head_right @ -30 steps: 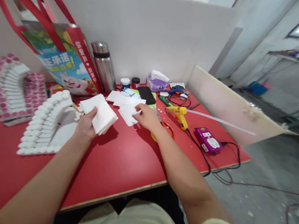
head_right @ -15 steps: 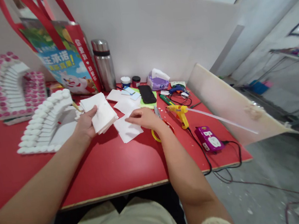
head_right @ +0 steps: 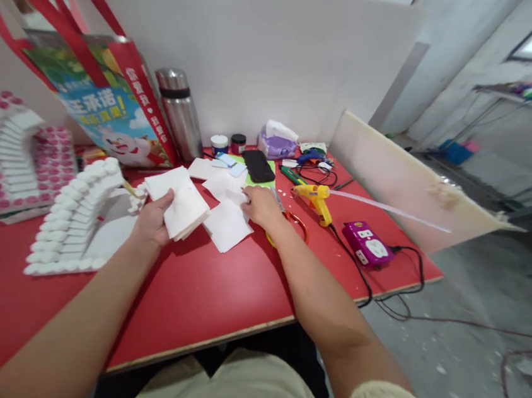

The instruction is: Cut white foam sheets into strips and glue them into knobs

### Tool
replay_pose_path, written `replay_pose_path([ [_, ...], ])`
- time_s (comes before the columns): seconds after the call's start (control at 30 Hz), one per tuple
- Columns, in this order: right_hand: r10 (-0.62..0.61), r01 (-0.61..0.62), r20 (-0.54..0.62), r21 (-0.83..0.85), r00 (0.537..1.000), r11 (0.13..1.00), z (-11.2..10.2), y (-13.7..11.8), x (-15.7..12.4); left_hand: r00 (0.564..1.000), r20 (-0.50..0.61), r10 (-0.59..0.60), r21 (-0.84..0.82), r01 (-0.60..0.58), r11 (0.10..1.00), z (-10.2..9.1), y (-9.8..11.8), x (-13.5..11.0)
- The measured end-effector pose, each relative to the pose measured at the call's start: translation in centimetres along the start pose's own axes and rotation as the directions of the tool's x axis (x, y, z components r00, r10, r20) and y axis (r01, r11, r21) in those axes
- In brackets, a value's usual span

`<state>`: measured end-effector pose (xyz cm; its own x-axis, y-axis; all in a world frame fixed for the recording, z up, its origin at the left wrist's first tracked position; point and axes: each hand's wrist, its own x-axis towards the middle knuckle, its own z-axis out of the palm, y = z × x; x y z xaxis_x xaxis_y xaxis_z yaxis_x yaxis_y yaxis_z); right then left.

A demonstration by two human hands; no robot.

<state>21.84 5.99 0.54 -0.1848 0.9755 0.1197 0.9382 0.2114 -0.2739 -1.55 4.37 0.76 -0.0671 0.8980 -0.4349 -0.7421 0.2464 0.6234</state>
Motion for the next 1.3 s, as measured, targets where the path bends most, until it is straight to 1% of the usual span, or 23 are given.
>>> replay_pose_path([
  [0.07, 0.043, -0.037, -0.102, 0.065, 0.994, 0.997, -0.3, 0.6, -0.1, 1.000, -0.001, 0.005, 0.001, -0.005, 1.000, 0.0, 0.0, -0.1],
  [0.13, 0.084, -0.047, -0.247, 0.153, 0.965, 0.987, -0.8, 1.4, -0.3, 1.000, -0.002, 0.005, 0.004, -0.005, 1.000, 0.1, 0.1, -0.2],
  [0.2, 0.119, -0.015, -0.393, 0.258, 0.912, 0.966, -1.3, 2.2, -0.3, 1.000, -0.001, -0.007, 0.009, 0.007, 1.000, 0.2, 0.1, -0.4],
  [0.27, 0.180, 0.038, -0.486, 0.405, 0.855, 0.914, -1.8, 2.8, -0.2, 1.000, 0.000, -0.021, 0.019, 0.021, 1.000, 0.2, 0.0, -0.5],
  [0.3, 0.231, 0.067, -0.495, 0.512, 0.837, 0.856, -1.9, 3.0, -0.1, 1.000, 0.001, -0.025, 0.024, 0.025, 0.999, 0.2, 0.0, -0.5],
  [0.33, 0.294, 0.092, -0.473, 0.637, 0.830, 0.765, -2.0, 3.0, 0.1, 1.000, 0.002, -0.025, 0.030, 0.025, 0.999, 0.2, 0.0, -0.5],
  [0.4, 0.394, 0.125, -0.350, 0.860, 0.850, 0.494, -2.2, 2.9, 0.3, 1.000, 0.005, -0.023, 0.042, 0.023, 0.999, 0.2, -0.1, -0.4],
  [0.43, 0.416, 0.132, -0.282, 0.926, 0.865, 0.352, -2.2, 2.7, 0.4, 1.000, 0.010, -0.019, 0.046, 0.019, 0.999, 0.2, -0.1, -0.3],
  [0.47, 0.415, 0.136, -0.226, 0.962, 0.881, 0.236, -2.3, 2.5, 0.4, 1.000, 0.016, -0.012, 0.053, 0.011, 0.999, 0.1, -0.2, -0.3],
  [0.5, 0.399, 0.138, -0.191, 0.978, 0.897, 0.157, -2.4, 2.2, 0.3, 1.000, 0.023, -0.004, 0.064, 0.003, 0.998, 0.1, -0.2, -0.3],
  [0.57, 0.327, 0.120, -0.143, 0.989, 0.934, 0.088, -2.7, 1.5, 0.0, 0.999, 0.033, 0.012, 0.106, -0.015, 0.994, 0.0, -0.4, -0.3],
  [0.67, 0.158, 0.017, -0.032, 0.995, 0.987, 0.097, -2.7, 0.3, -0.5, 0.999, 0.053, -0.005, 0.209, -0.006, 0.978, -0.2, -0.8, -0.6],
  [0.73, 0.129, -0.024, 0.006, 0.990, 0.992, 0.139, -2.6, -0.5, -0.8, 0.996, 0.085, -0.034, 0.260, 0.010, 0.965, -0.2, -1.1, -0.9],
  [0.77, 0.160, -0.006, -0.022, 0.984, 0.987, 0.178, -2.6, -0.8, -0.8, 0.995, 0.097, -0.037, 0.275, 0.009, 0.961, -0.1, -1.3, -1.0],
  [0.8, 0.214, 0.033, -0.085, 0.971, 0.973, 0.236, -2.5, -1.0, -0.9, 0.994, 0.102, -0.029, 0.283, -0.001, 0.959, 0.0, -1.5, -1.1],
  [0.87, 0.322, 0.128, -0.269, 0.908, 0.908, 0.398, -2.6, -1.3, -0.9, 0.995, 0.103, 0.017, 0.285, -0.046, 0.957, 0.3, -1.9, -1.4],
  [0.93, 0.359, 0.171, -0.411, 0.823, 0.838, 0.542, -2.6, -1.6, -1.1, 0.992, 0.114, 0.060, 0.289, -0.091, 0.953, 0.7, -2.3, -1.8],
  [0.97, 0.349, 0.172, -0.436, 0.793, 0.829, 0.584, -2.5, -1.9, -1.2, 0.990, 0.128, 0.066, 0.294, -0.101, 0.950, 0.9, -2.5, -2.0],
  [1.0, 0.326, 0.167, -0.432, 0.779, 0.841, 0.604, -2.3, -2.3, -1.3, 0.988, 0.145, 0.060, 0.300, -0.102, 0.949, 1.1, -2.7, -2.3],
  [1.07, 0.246, 0.151, -0.361, 0.785, 0.899, 0.601, -1.5, -3.7, -1.7, 0.985, 0.174, 0.024, 0.311, -0.078, 0.947, 1.5, -3.2, -2.8],
  [1.17, 0.066, 0.114, -0.181, 0.823, 0.981, 0.557, -0.1, -6.0, -2.3, 0.971, 0.233, -0.051, 0.330, -0.030, 0.944, 1.6, -3.7, -3.2],
  [1.23, -0.036, 0.094, -0.088, 0.855, 0.995, 0.510, 0.3, -7.0, -2.6, 0.954, 0.285, -0.095, 0.325, -0.003, 0.946, 1.4, -3.9, -2.9],
  [1.3, -0.037, 0.084, -0.076, 0.880, 0.996, 0.468, 0.0, -7.0, -2.7, 0.938, 0.322, -0.127, 0.291, 0.030, 0.956, 1.1, -3.8, -2.5],
])
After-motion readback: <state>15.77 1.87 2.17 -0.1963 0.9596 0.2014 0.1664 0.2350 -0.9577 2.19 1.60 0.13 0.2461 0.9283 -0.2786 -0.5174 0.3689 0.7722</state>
